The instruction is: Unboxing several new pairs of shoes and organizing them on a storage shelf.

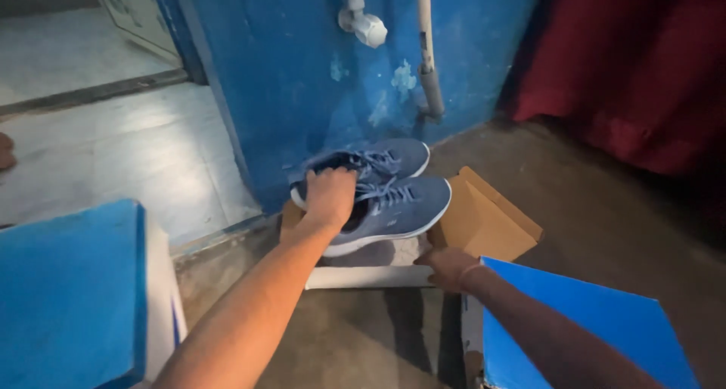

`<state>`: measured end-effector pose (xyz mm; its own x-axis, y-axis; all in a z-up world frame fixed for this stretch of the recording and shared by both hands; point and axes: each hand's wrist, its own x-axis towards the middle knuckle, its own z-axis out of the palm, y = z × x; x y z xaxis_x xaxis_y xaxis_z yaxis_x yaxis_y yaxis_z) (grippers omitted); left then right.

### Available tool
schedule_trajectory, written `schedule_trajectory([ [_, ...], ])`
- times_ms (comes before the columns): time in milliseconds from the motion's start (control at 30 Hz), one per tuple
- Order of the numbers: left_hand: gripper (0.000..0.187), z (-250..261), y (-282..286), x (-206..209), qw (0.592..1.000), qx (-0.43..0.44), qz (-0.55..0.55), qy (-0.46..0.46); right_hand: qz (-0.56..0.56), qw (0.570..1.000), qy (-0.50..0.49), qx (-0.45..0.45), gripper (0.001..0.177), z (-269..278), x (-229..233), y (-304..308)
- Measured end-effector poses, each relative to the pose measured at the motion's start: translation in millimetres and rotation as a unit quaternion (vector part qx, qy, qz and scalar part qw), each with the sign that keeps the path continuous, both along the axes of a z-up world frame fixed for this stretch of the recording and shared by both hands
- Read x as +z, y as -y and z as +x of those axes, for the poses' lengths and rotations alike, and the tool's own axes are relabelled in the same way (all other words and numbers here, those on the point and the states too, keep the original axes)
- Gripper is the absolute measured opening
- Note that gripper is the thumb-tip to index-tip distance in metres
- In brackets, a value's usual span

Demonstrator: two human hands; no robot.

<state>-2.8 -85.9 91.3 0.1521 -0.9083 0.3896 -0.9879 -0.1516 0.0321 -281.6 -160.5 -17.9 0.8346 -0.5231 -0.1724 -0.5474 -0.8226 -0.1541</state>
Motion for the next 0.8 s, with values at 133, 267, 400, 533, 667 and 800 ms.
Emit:
schedule_trajectory([
  [133,0.025,15,51,-62,0.998,-0.058,-0.028,-0.009,0.035,0.989,-0.121,-0.076,0.052,5,-13,-7],
  [267,0.035,19,70,-109,0.986,-0.088,0.125,-0.066,-0.012,0.992,-0.048,-0.119,0.028,-5,-46,8],
  [400,0.031,28,63,-146,0.974,-0.083,0.170,-0.123,-0.027,0.992,0.052,-0.111,0.015,-14,-48,9],
  [533,0.030,38,68,-173,0.975,-0.098,0.195,-0.044,0.010,0.988,0.006,-0.154,0.018,-17,-50,12],
  [667,0.030,44,74,-240,0.967,-0.062,0.214,-0.122,-0.031,0.996,-0.006,-0.087,0.020,-23,-57,9],
  [800,0.038,2,13,-133,0.955,-0.001,0.203,-0.215,0.005,0.997,0.017,-0.078,0.028,-28,-48,-9],
])
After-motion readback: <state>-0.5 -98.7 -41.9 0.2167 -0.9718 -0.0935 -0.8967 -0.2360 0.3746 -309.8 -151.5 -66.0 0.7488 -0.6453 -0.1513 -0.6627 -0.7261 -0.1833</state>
